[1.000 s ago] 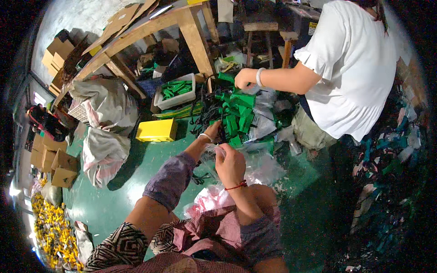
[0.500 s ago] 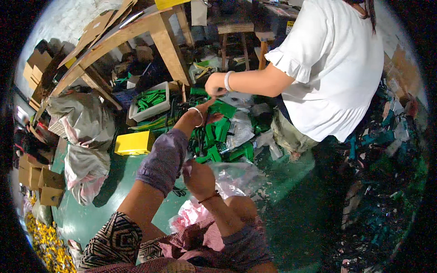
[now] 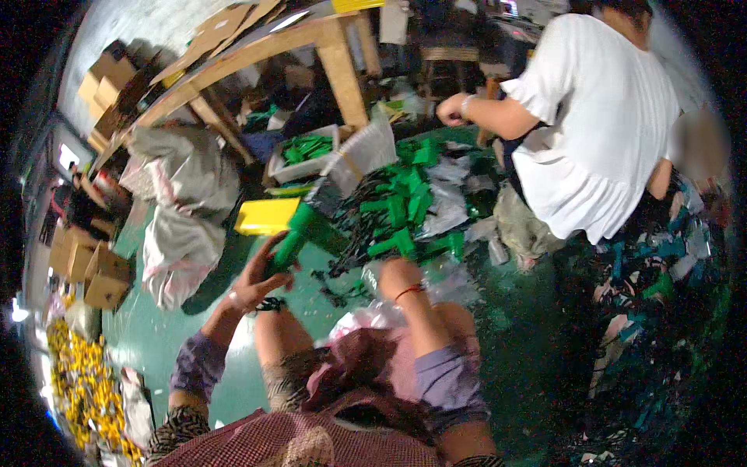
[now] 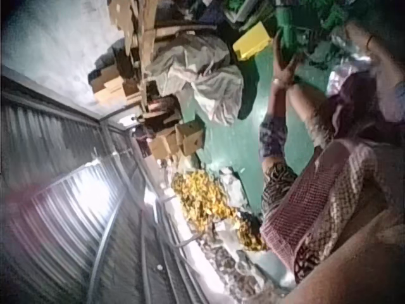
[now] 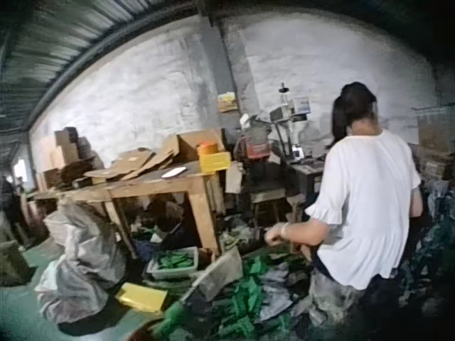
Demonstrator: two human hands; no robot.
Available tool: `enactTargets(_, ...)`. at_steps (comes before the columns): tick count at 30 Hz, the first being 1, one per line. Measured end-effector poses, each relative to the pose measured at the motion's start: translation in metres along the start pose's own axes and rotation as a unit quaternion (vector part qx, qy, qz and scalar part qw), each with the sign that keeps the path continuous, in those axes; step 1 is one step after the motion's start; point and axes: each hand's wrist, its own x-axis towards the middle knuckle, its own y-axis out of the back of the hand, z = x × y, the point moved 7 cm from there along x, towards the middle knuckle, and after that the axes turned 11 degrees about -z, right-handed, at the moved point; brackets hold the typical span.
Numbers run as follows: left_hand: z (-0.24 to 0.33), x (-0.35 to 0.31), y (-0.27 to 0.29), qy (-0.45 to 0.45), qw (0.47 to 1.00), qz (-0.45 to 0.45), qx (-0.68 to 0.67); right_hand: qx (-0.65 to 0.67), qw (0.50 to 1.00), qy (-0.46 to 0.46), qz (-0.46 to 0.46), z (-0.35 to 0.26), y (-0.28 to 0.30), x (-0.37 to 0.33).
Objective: Placing green plastic components into clear plastic bags.
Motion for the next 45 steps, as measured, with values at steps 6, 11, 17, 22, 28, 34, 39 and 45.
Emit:
enactTargets(6,0.010,-0.224,-0.020,0.062,0.952,0.292,0.069,0.311,0.941,0.030,0.131,-0.038,0.075,-0.034)
enactTargets(11,0.007,-0.266,-0.069,0.079,0.939,0.304,0.138,0.380,0.915,0.109,0.081,-0.115,0.094,-0.058)
enactTargets(17,-0.018,-0.259,-0.075,0.073,0.941,0.311,0.112,0.066,0.909,0.286,0.296,-0.222,0.105,-0.116)
enactTargets(22,-0.057,-0.235,-0.074,0.023,0.932,0.307,-0.189,-0.092,0.856,0.453,0.231,-0.324,0.038,-0.201)
enactTargets(28,-0.074,-0.235,-0.053,-0.044,0.913,0.397,-0.080,-0.046,0.892,0.332,0.302,-0.262,0.040,-0.210)
enactTargets(34,-0.045,-0.262,-0.047,-0.051,0.888,0.399,-0.222,0.081,0.940,0.270,0.191,-0.247,0.010,-0.172)
enactTargets(39,-0.018,-0.289,-0.022,-0.158,0.843,0.511,0.064,0.136,0.869,0.472,-0.053,-0.306,-0.043,-0.259)
enactTargets(45,-0.012,-0.304,-0.046,-0.060,0.909,0.376,-0.169,0.532,0.820,0.207,0.031,-0.218,0.015,-0.161)
